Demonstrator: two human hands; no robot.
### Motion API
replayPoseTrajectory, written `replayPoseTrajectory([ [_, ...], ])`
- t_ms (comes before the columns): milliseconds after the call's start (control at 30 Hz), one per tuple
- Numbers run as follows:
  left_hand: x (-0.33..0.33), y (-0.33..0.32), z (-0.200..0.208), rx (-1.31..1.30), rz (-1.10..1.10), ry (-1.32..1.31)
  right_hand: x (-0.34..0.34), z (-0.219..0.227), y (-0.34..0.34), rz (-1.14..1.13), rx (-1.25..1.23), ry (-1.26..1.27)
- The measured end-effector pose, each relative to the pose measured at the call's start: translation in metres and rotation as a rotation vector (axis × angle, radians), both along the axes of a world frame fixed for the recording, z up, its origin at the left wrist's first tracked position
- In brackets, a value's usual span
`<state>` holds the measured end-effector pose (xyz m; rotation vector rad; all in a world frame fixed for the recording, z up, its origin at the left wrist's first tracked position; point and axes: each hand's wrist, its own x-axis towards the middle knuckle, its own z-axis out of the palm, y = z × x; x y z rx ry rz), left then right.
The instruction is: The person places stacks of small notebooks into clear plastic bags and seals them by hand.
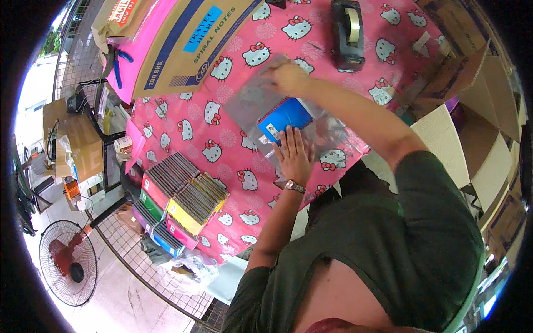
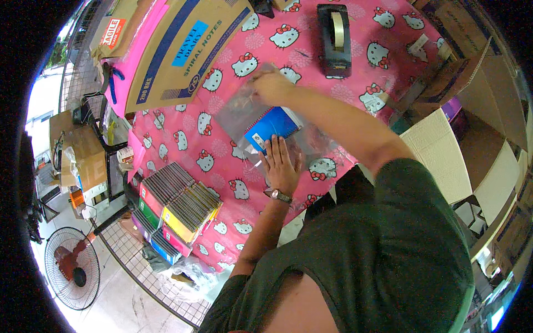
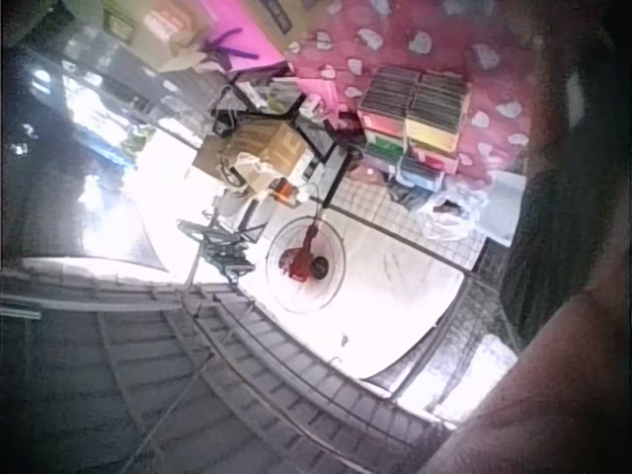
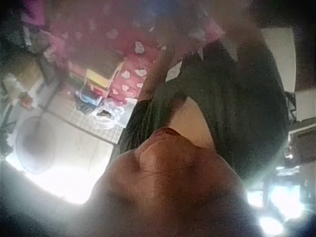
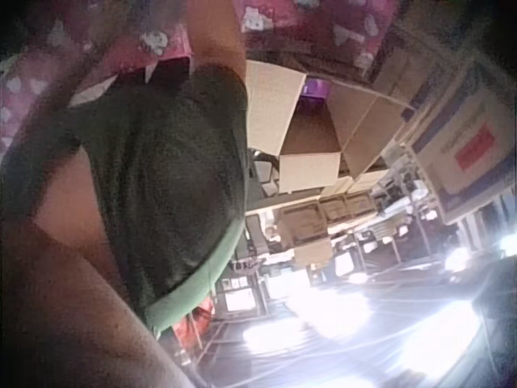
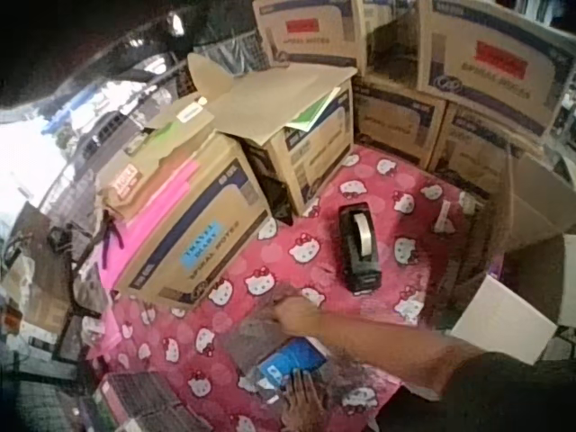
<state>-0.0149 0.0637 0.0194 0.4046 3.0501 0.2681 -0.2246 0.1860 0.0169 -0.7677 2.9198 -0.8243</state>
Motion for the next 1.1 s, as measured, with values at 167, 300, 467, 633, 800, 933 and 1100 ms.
replayPoseTrajectory([
  [167,0.000,0.002,-0.008,0.038,0.014,0.052,-0.022,-0.015,-0.047,0.141,0.404,0.103],
  [300,-0.001,0.002,-0.004,0.019,0.022,0.056,-0.023,-0.008,-0.050,0.255,0.392,0.195],
  [467,-0.004,0.001,0.009,0.053,0.014,0.009,-0.026,-0.015,-0.047,0.311,0.304,0.347],
  [633,-0.013,-0.011,0.006,0.089,-0.022,0.048,-0.035,-0.017,-0.037,0.470,0.410,0.364],
  [800,-0.043,-0.039,0.003,0.179,0.010,0.054,0.028,0.031,-0.011,0.315,0.303,0.419],
  [933,-0.067,-0.049,-0.007,0.129,0.101,0.407,0.112,0.034,-0.010,0.185,0.209,0.428],
  [1100,-0.131,-0.049,0.059,-0.402,-0.257,-0.101,0.136,0.014,-0.011,0.032,0.163,0.404],
])
